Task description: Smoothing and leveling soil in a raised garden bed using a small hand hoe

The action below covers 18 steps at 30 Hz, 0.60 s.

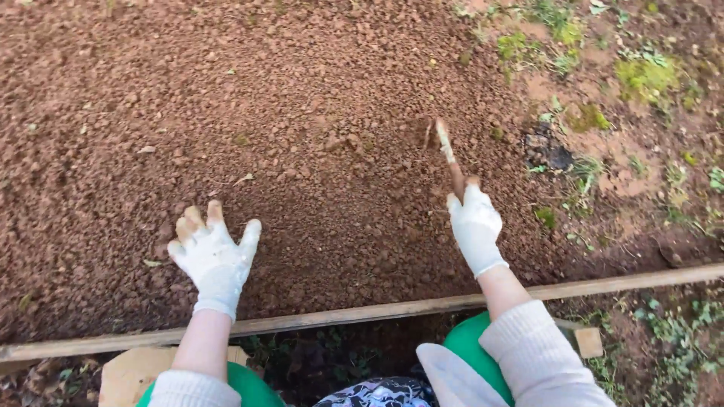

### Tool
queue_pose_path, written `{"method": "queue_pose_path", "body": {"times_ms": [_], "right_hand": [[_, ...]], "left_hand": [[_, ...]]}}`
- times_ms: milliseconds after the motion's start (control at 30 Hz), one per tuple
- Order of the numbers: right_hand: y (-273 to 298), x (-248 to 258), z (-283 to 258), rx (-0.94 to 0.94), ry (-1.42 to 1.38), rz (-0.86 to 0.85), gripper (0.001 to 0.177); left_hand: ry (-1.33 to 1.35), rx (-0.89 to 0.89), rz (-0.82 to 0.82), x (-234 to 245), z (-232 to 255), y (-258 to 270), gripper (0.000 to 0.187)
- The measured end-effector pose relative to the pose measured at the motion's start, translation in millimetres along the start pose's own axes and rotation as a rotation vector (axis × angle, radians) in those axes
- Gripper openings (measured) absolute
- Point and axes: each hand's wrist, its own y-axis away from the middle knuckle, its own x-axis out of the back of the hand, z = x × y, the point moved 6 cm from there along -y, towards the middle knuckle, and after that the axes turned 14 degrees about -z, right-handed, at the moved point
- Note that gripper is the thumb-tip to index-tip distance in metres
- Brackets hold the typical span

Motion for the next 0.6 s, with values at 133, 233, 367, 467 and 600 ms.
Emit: {"method": "queue_pose_path", "body": {"times_ms": [133, 233, 367, 467, 600], "right_hand": [[74.8, 40.0, -40.5, 0.067, -0.015, -0.304, 0.047], [63.9, 12.2, -20.6, 0.114, -0.077, -0.479, 0.058], [43.6, 16.1, 14.7, 0.013, -0.034, -0.428, 0.061], [38.1, 44.7, 26.0, -0.137, -0.013, -0.227, 0.049], [54.4, 44.1, 3.9, -0.092, 0.008, -0.281, 0.052]], "left_hand": [[0.002, 0.002, 0.033, -11.5, -5.2, -13.3, 0.093], [0.049, 0.005, 0.002, -2.6, -0.3, -14.0, 0.093], [0.068, -0.033, 0.02, 6.5, -5.5, -3.1, 0.09], [-0.057, -0.157, 0.334, 23.7, -10.8, -0.2, 0.091], [-0.06, -0.089, 0.205, 13.1, -27.1, -9.6, 0.092]]}}
